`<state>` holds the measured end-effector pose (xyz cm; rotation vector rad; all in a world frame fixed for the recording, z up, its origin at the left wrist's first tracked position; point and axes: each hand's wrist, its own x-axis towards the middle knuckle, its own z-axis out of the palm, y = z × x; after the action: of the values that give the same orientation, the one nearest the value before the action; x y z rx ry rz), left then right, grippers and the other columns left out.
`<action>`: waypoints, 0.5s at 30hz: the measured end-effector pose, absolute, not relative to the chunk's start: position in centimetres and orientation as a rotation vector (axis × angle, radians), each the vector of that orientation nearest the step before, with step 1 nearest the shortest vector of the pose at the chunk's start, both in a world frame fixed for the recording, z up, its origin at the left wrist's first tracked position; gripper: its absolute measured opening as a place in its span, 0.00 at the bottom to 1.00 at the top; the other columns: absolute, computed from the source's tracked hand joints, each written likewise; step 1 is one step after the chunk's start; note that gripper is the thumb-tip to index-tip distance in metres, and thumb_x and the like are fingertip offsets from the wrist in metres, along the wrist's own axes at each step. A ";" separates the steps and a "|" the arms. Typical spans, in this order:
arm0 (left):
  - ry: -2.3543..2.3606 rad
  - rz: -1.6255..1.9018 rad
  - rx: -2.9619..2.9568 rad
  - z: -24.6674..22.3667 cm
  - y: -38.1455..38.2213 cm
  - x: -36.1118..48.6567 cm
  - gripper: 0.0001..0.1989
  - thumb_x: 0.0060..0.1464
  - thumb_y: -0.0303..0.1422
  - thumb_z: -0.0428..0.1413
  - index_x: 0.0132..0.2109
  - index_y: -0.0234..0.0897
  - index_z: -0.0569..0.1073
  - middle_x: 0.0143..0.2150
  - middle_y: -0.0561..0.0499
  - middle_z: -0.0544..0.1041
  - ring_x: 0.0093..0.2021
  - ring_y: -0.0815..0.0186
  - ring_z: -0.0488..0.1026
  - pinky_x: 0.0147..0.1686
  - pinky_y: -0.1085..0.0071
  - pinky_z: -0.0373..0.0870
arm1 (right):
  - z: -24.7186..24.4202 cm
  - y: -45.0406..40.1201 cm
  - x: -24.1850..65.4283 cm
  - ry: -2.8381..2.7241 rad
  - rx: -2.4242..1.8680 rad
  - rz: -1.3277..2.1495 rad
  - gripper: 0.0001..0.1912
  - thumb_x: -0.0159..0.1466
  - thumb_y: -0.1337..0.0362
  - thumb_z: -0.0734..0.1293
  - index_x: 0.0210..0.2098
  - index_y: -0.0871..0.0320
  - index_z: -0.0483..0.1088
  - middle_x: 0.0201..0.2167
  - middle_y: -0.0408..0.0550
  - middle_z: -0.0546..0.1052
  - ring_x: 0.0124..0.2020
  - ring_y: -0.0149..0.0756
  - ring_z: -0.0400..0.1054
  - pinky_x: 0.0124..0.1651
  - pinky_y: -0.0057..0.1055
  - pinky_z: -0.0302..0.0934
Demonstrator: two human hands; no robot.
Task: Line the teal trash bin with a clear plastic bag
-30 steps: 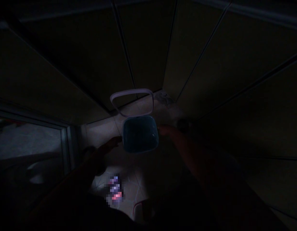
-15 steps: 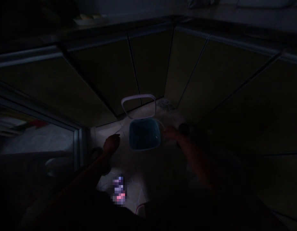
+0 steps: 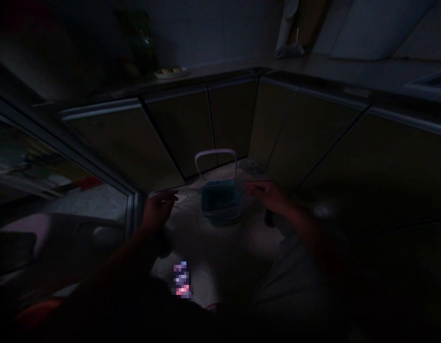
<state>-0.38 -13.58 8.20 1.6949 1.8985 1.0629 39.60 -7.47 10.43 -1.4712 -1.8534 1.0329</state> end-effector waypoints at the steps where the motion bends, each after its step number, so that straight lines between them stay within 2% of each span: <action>1: 1.871 1.101 1.718 9.5 -14.3 -0.3 0.20 0.56 0.35 0.54 0.50 0.37 0.84 0.44 0.46 0.88 0.45 0.57 0.84 0.50 0.63 0.79 | 11.4 -8.1 40.1 -1.850 -1.471 1.027 0.19 0.69 0.51 0.67 0.51 0.52 0.84 0.45 0.51 0.86 0.50 0.48 0.80 0.57 0.43 0.71; 3: 1.807 1.153 1.744 12.3 -16.0 -0.1 0.17 0.57 0.38 0.55 0.46 0.38 0.85 0.44 0.45 0.88 0.47 0.55 0.83 0.52 0.60 0.79 | 13.2 -9.5 41.1 -1.871 -1.460 1.029 0.23 0.69 0.49 0.67 0.56 0.53 0.82 0.39 0.51 0.85 0.44 0.46 0.81 0.52 0.41 0.72; 5: 1.745 1.169 1.724 15.0 -17.9 0.1 0.17 0.59 0.43 0.57 0.45 0.38 0.85 0.43 0.43 0.87 0.46 0.54 0.84 0.50 0.59 0.80 | 14.9 -11.1 42.0 -1.918 -1.417 1.076 0.25 0.69 0.47 0.67 0.57 0.54 0.81 0.37 0.50 0.85 0.40 0.44 0.80 0.48 0.39 0.72; 8: 1.726 1.157 1.650 18.5 -21.0 0.1 0.19 0.59 0.48 0.60 0.47 0.40 0.85 0.41 0.45 0.87 0.39 0.56 0.84 0.40 0.62 0.83 | 17.2 -14.0 43.4 -1.960 -1.384 1.184 0.24 0.69 0.48 0.67 0.56 0.55 0.82 0.35 0.49 0.84 0.35 0.40 0.80 0.42 0.36 0.72; 12: 1.815 1.133 1.583 21.4 -24.0 -0.9 0.16 0.58 0.51 0.62 0.44 0.48 0.86 0.38 0.49 0.87 0.31 0.58 0.82 0.26 0.67 0.80 | 19.4 -17.3 44.8 -1.871 -1.412 1.306 0.19 0.69 0.51 0.69 0.53 0.52 0.83 0.28 0.46 0.81 0.28 0.37 0.78 0.33 0.33 0.72; 15: 1.905 1.104 1.647 22.3 -24.8 -2.0 0.18 0.60 0.54 0.59 0.48 0.53 0.85 0.39 0.50 0.88 0.31 0.56 0.83 0.25 0.65 0.80 | 20.1 -18.5 45.7 -1.793 -1.413 1.420 0.17 0.68 0.51 0.71 0.53 0.48 0.83 0.26 0.45 0.79 0.25 0.37 0.77 0.29 0.32 0.72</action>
<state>-1.98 -24.78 22.30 1.6471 1.9045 1.1040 45.74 -18.50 20.10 -1.4129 -1.7928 1.4197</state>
